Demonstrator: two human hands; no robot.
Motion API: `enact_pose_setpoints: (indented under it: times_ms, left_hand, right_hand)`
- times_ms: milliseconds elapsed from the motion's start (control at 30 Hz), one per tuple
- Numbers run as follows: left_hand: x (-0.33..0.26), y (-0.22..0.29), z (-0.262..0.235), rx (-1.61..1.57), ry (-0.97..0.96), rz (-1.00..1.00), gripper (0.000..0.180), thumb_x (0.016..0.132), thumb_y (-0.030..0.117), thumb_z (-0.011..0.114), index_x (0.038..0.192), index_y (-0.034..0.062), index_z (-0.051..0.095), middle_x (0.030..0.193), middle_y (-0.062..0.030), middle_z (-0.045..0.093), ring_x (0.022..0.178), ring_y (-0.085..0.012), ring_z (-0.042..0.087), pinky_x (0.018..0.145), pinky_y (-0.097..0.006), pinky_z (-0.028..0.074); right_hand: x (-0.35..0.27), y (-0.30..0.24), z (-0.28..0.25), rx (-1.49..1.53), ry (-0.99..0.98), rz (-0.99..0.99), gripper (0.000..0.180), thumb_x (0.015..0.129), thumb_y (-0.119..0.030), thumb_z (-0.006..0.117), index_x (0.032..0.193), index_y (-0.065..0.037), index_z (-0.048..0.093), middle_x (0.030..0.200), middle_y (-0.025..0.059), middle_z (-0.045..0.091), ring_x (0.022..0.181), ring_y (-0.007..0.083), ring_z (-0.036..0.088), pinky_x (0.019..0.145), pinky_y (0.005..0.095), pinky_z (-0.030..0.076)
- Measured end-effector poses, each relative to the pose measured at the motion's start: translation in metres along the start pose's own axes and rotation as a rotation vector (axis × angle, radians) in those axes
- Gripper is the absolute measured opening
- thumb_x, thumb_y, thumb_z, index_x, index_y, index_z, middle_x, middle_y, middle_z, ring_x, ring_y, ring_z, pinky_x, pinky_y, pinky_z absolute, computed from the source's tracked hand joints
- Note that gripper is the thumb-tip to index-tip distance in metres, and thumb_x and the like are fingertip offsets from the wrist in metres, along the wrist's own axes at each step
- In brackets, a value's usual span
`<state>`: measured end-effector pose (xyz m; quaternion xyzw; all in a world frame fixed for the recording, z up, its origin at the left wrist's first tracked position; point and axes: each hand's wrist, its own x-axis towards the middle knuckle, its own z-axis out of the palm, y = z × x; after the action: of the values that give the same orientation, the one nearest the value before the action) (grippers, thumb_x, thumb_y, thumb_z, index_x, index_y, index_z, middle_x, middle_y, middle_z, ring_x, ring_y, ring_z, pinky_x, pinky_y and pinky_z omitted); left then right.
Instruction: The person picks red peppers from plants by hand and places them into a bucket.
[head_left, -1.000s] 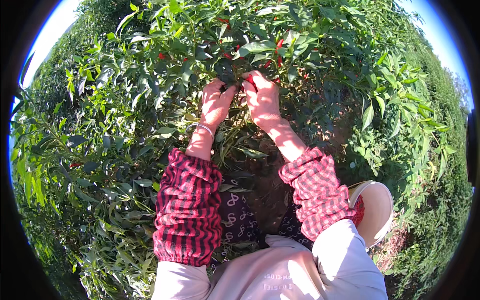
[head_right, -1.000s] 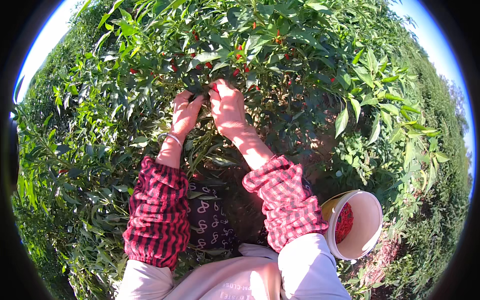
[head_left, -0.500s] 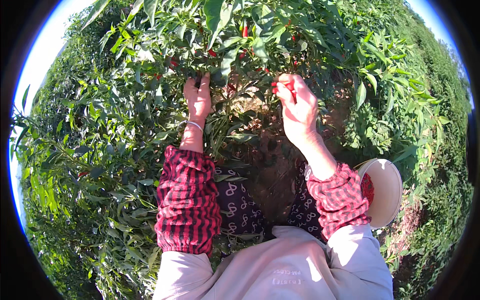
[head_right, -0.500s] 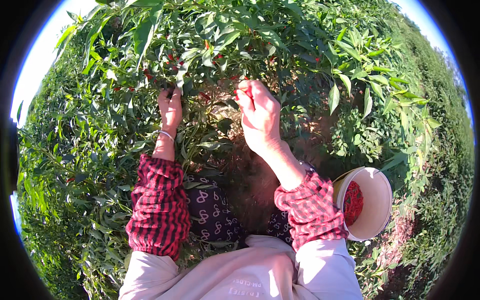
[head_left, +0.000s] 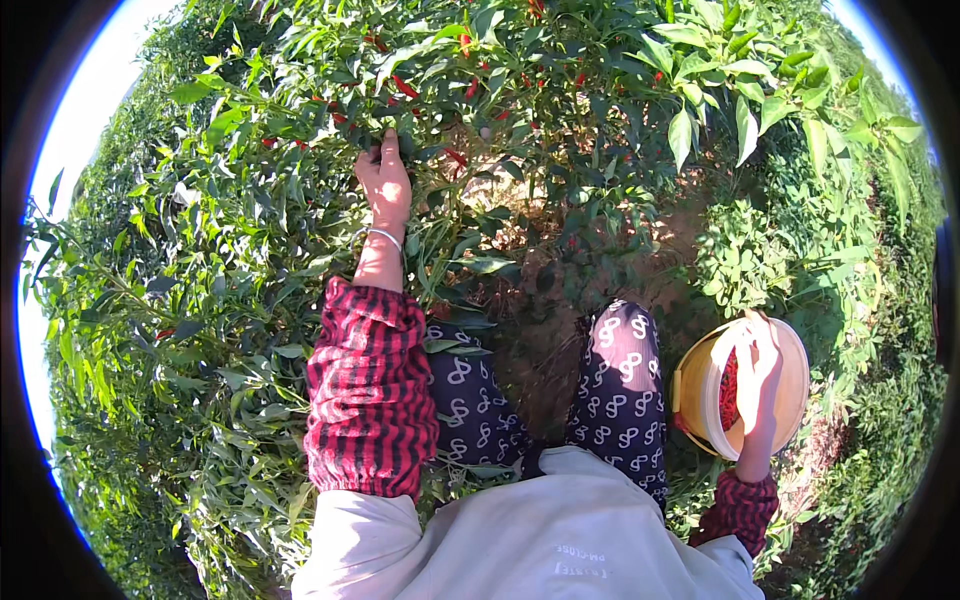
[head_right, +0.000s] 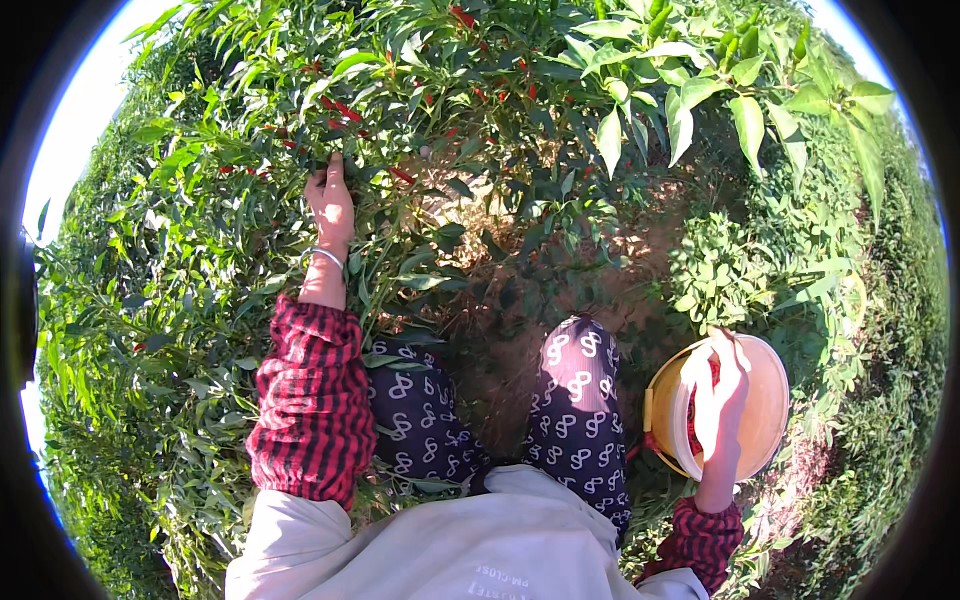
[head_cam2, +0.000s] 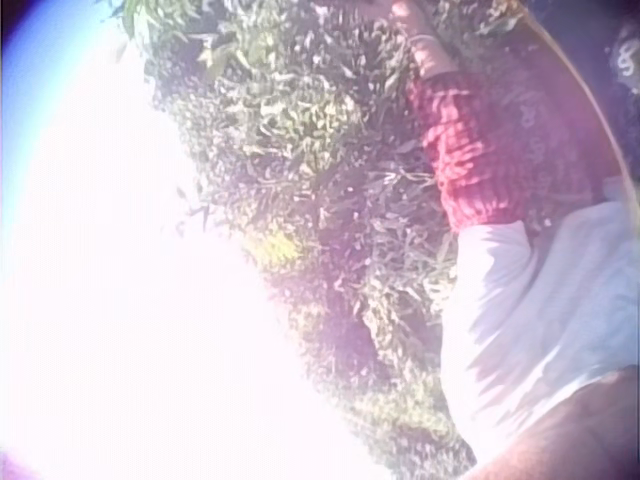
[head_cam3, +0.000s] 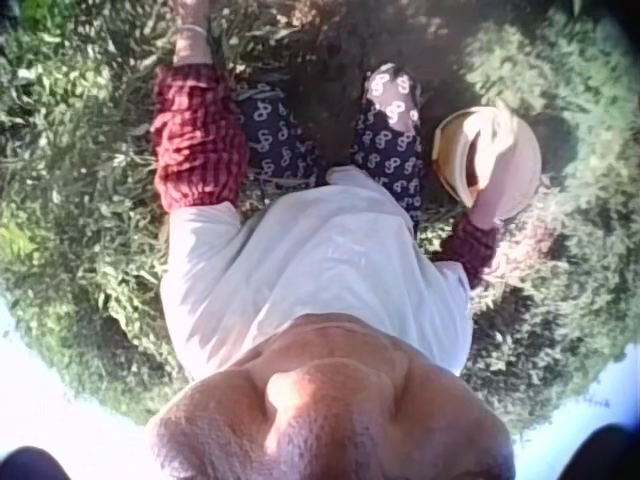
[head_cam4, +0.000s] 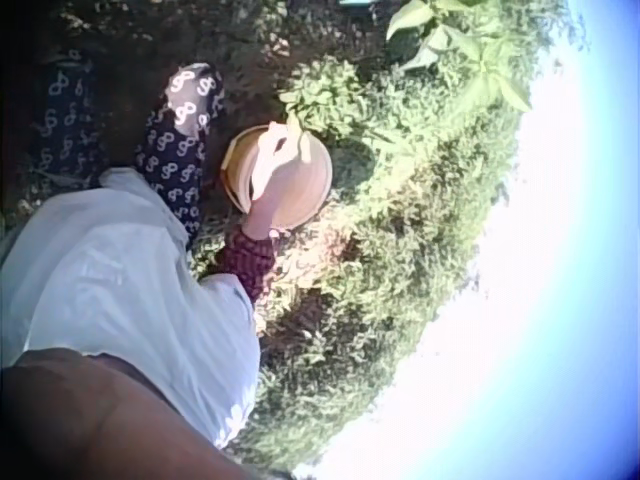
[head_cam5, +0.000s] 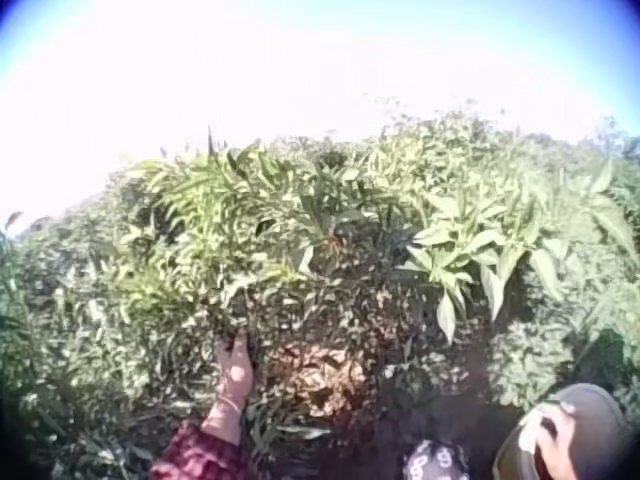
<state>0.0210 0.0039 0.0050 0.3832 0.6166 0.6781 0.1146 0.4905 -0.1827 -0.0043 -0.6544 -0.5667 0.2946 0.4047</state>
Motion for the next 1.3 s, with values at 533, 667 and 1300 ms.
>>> enact_pose_setpoints:
  times_ms: [533,667,1300]
  left_hand:
    - [-0.004,-0.005,0.000,-0.029,-0.055,0.068,0.036,0.084,0.030,0.059,0.085,-0.0059,0.056,0.071,-0.0085,0.057,0.063,-0.0157,0.047,0.060,-0.030,0.039]
    - [-0.013,0.011,0.010,-0.085,-0.093,0.006,0.036,0.085,0.030,0.059,0.082,-0.0057,0.056,0.071,-0.0079,0.057,0.063,-0.0143,0.046,0.059,-0.029,0.038]
    - [-0.040,0.044,0.013,0.347,-0.561,0.689,0.019,0.075,0.003,0.055,0.095,0.0051,0.055,0.084,-0.0132,0.057,0.078,-0.0323,0.055,0.067,-0.038,0.045]
  right_hand:
    - [0.154,-0.167,0.341,0.094,-0.403,-0.370,0.019,0.082,-0.016,0.055,0.094,-0.002,0.059,0.080,0.0082,0.061,0.065,0.0196,0.057,0.057,0.0299,0.046]
    - [0.162,-0.154,0.316,0.644,-0.584,-0.276,0.018,0.088,-0.013,0.052,0.101,-0.001,0.057,0.074,0.0034,0.059,0.058,0.0117,0.055,0.051,0.0248,0.044]
    - [0.227,-0.137,0.328,0.572,-0.508,0.071,0.023,0.084,-0.021,0.060,0.100,-0.006,0.063,0.075,-0.0002,0.063,0.062,0.0098,0.055,0.049,0.0271,0.043]
